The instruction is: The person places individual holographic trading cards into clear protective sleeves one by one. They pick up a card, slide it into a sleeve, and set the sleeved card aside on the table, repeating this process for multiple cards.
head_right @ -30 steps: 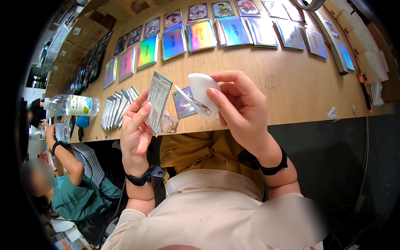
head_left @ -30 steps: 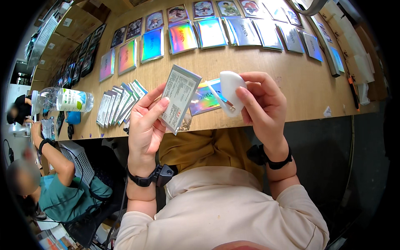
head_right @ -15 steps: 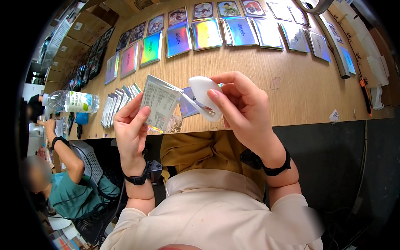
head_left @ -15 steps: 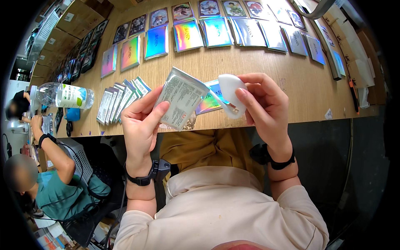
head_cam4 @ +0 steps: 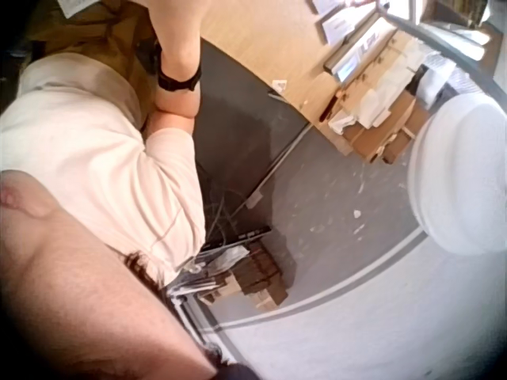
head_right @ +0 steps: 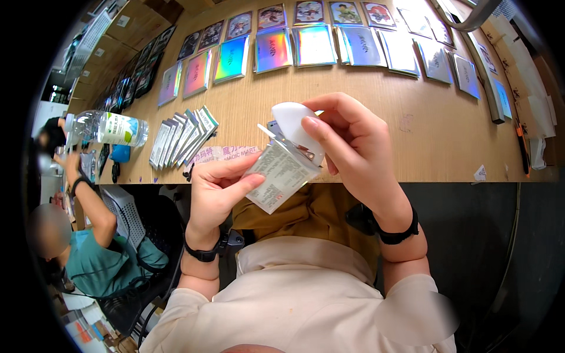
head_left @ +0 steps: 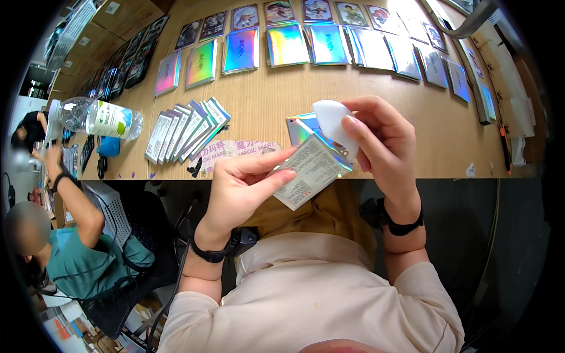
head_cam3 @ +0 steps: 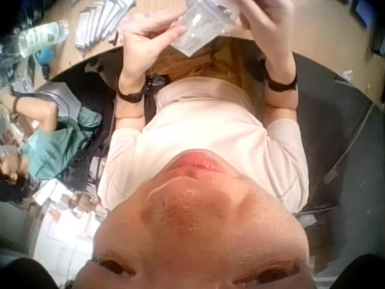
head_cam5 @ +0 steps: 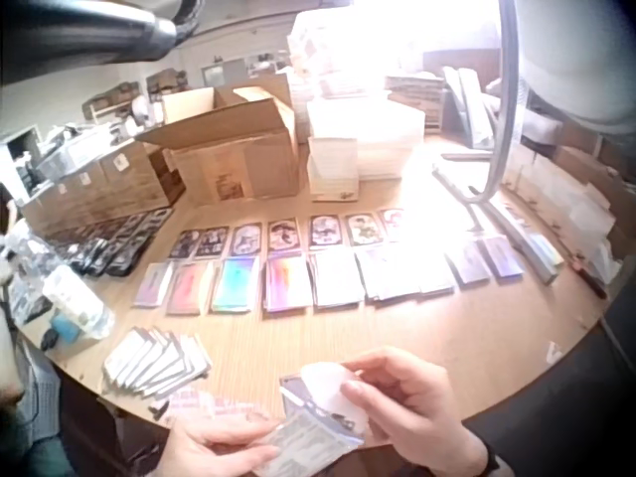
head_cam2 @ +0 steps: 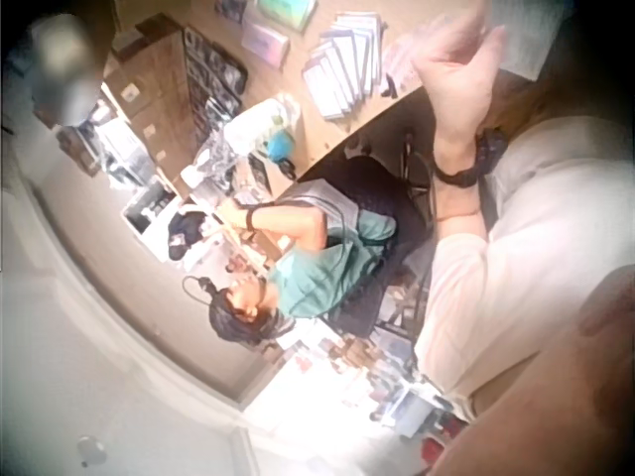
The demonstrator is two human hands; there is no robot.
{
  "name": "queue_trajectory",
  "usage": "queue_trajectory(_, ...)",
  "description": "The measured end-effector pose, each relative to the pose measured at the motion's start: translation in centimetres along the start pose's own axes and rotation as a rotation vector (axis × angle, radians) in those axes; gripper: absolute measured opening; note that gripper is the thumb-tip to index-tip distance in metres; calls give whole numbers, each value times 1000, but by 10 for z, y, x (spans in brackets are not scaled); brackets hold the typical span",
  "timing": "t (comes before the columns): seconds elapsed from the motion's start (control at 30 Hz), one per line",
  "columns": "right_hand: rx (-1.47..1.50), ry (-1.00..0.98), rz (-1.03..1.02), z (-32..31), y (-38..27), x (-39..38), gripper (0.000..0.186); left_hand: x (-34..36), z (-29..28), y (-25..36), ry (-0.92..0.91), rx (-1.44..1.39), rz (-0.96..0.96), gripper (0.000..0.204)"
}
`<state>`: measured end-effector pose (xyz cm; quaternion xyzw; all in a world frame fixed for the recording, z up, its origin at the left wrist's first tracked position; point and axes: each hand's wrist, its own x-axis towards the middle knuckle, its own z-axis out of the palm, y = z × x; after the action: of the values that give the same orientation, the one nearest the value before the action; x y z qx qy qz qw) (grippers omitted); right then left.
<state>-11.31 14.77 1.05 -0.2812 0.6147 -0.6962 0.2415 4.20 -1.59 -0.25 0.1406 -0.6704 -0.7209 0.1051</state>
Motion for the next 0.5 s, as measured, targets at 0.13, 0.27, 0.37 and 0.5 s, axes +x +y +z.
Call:
queue_trajectory(0.13,50,33,-28,6,4,3,14,-5,1,0,-80,58,-74,32)
queue_trajectory(0.27,87,173,-130,8,3,10,14,-14,3,2,-179,133,-135,29)
queue_trajectory(0.37,44,216,-211,-8,3,9,16,-9,-32,17,258,72,99,31)
queue_trajectory(0.5,-7,271,-200,-24,15,4,18,-12,-123,27,516,-16,265,43)
